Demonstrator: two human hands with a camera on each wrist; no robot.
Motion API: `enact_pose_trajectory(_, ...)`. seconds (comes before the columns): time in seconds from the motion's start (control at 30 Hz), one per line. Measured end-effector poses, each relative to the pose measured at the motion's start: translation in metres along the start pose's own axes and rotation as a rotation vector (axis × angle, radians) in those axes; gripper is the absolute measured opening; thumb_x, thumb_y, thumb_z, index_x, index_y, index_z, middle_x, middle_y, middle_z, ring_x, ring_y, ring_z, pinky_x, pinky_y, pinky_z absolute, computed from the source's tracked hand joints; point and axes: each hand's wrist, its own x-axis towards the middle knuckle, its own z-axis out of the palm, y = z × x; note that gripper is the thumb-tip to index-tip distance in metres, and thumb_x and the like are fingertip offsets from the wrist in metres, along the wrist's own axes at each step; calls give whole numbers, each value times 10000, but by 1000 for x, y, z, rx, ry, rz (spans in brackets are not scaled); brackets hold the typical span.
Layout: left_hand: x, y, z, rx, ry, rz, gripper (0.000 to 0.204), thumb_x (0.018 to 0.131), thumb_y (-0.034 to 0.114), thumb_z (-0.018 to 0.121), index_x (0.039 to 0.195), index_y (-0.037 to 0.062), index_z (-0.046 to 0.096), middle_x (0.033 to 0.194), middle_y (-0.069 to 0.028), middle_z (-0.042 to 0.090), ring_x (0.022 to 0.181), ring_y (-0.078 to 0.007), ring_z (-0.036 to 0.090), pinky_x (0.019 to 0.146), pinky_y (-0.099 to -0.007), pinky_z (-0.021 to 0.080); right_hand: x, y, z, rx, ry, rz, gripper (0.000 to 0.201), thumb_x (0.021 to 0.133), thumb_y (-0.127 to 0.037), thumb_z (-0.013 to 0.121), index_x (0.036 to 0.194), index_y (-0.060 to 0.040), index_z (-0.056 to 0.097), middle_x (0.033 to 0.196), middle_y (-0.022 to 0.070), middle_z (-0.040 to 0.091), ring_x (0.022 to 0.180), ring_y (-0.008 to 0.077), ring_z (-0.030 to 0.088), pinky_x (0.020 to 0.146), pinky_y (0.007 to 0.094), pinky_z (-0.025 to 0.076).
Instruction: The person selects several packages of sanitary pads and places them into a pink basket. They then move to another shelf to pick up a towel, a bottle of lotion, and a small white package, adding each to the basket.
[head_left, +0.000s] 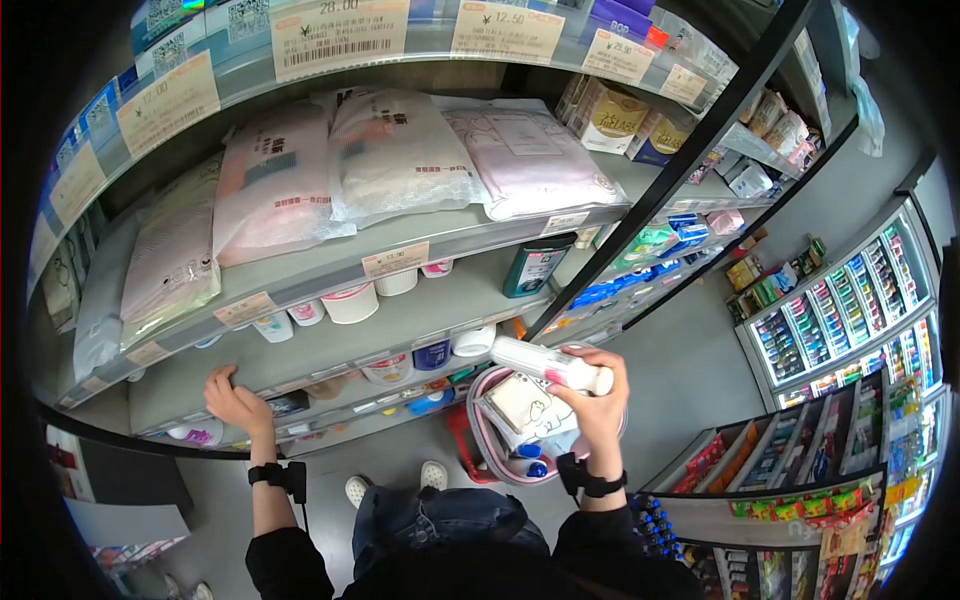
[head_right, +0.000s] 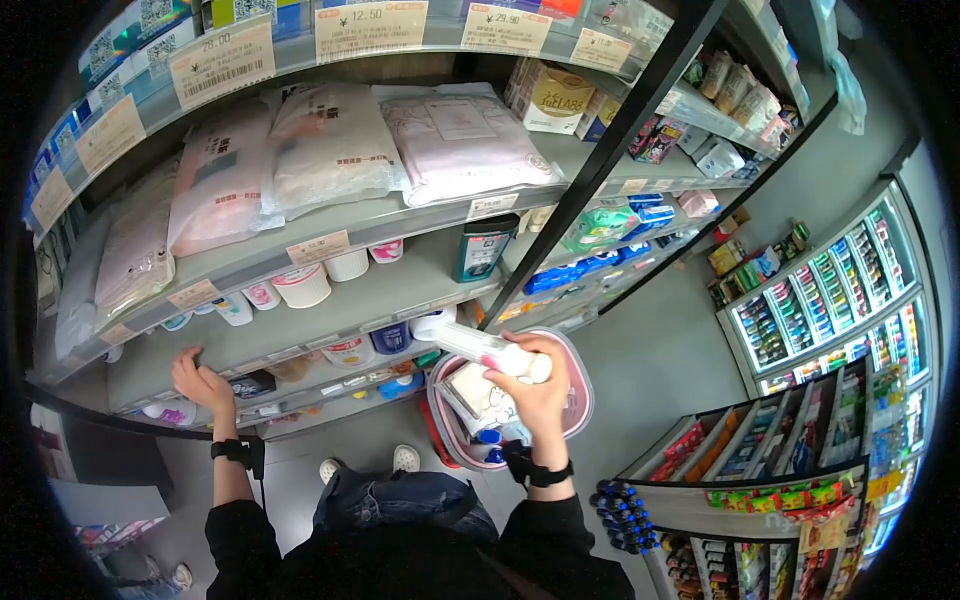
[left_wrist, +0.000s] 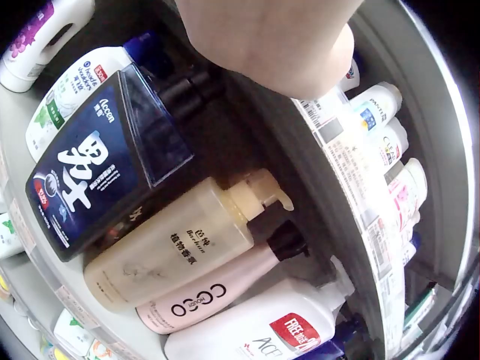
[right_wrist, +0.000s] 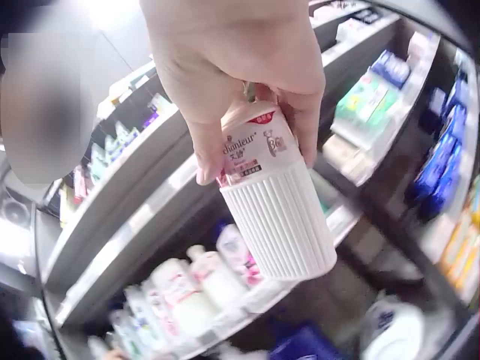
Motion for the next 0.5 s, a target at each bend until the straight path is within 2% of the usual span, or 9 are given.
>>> enact_pose_trajectory(0.03,0,0,0,11,10,6,286,770,134,413,967,68,610,1081,-94,620,1022,-287,539,865,-406,346,-4,4,-16,-157,42,51,517,588,-25,891,966,-59,540,1010,111,645,953,222,633,825,324,501)
enact_pose_trajectory(0.1,-2,-1,0,26,9,9,288,771,133,413,969,68,611,1084,-92,621,1021,-284,539,864,-405,346,-16,42,-48,-524,171,205,503,586,-55,891,948,-54,542,958,114,648,864,199,617,770,299,490)
enact_pose_trajectory(0.13,-1,-1,0,22,10,11,290,771,134,412,970,69,612,1086,-91,621,1021,-284,539,865,-405,345,-22,50,-54,-643,239,302,476,603,-100,884,929,-43,542,900,131,642,829,252,626,747,340,494)
enact_pose_trajectory(0.17,-1,-2,0,19,10,12,292,772,135,410,972,71,613,1089,-89,622,1020,-283,540,866,-404,345,-29,64,-64,-646,235,305,476,603,-100,884,929,-43,542,900,131,642,829,252,626,747,340,494)
enact_pose_trajectory(0.23,-2,-2,1,24,7,10,289,772,136,410,967,73,613,1087,-85,622,1017,-281,540,867,-406,343,-44,94,-87,-884,401,373,461,649,-155,863,943,-36,529,900,159,625,836,335,615,755,410,491)
enact_pose_trajectory(0.37,0,-4,2,5,12,21,278,769,136,412,952,79,612,1079,-75,624,1008,-277,539,869,-411,339,-75,128,-111,-1032,482,419,445,735,-247,812,962,-24,501,922,186,603,872,400,595,762,468,475)
enact_pose_trajectory(0.43,0,-3,2,5,10,18,272,767,133,413,945,79,612,1073,-72,624,1005,-278,538,868,-413,339,-92,154,-119,-1069,487,547,467,811,-311,744,1005,6,462,1018,228,569,924,422,591,781,486,473)
enact_pose_trajectory(0.5,0,-2,2,8,11,15,266,766,131,414,937,80,611,1066,-69,625,1002,-279,537,867,-414,339,-108,185,-125,-1108,527,586,483,831,-328,720,1021,20,443,1063,242,549,940,430,589,795,496,477)
